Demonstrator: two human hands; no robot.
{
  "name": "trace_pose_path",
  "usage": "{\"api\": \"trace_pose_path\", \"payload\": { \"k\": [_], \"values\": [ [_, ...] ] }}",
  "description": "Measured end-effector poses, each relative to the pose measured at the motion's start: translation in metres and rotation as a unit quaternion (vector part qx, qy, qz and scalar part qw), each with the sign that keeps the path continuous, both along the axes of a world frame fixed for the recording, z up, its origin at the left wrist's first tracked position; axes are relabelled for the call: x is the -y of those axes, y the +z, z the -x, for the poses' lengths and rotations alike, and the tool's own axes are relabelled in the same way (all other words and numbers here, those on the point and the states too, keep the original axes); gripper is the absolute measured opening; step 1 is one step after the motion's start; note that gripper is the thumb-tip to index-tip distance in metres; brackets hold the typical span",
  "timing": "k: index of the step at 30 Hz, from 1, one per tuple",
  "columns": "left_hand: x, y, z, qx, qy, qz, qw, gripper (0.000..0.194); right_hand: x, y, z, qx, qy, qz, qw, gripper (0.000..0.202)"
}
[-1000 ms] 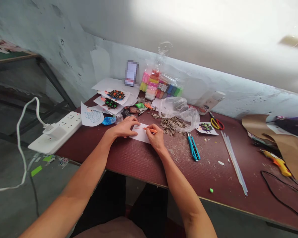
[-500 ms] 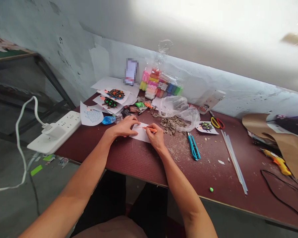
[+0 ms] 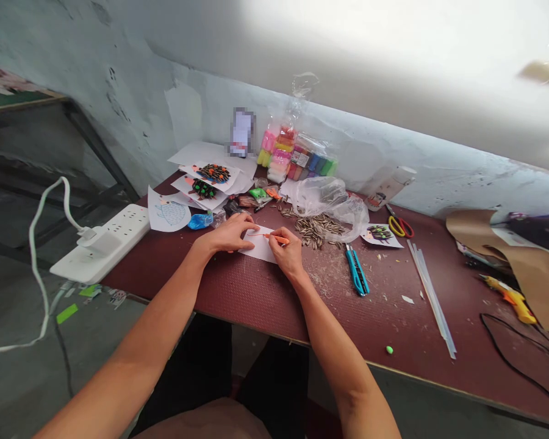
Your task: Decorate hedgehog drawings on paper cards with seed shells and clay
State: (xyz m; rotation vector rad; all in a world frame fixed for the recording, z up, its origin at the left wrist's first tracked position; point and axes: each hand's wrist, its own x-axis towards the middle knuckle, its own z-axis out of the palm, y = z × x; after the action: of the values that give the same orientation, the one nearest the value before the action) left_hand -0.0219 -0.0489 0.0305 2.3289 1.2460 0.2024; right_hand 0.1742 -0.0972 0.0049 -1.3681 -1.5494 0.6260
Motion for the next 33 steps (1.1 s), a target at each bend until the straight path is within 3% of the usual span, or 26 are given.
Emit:
{"api": "trace_pose_path", "payload": {
  "k": [33],
  "values": [
    [-0.0001, -0.0003, -0.0007, -0.01, 0.0, -0.002, 1.0, 0.058, 0.0006, -0.0013, -0.0014, 0.02, 0.025, -0.013, 0.999, 0.019]
  ]
}}
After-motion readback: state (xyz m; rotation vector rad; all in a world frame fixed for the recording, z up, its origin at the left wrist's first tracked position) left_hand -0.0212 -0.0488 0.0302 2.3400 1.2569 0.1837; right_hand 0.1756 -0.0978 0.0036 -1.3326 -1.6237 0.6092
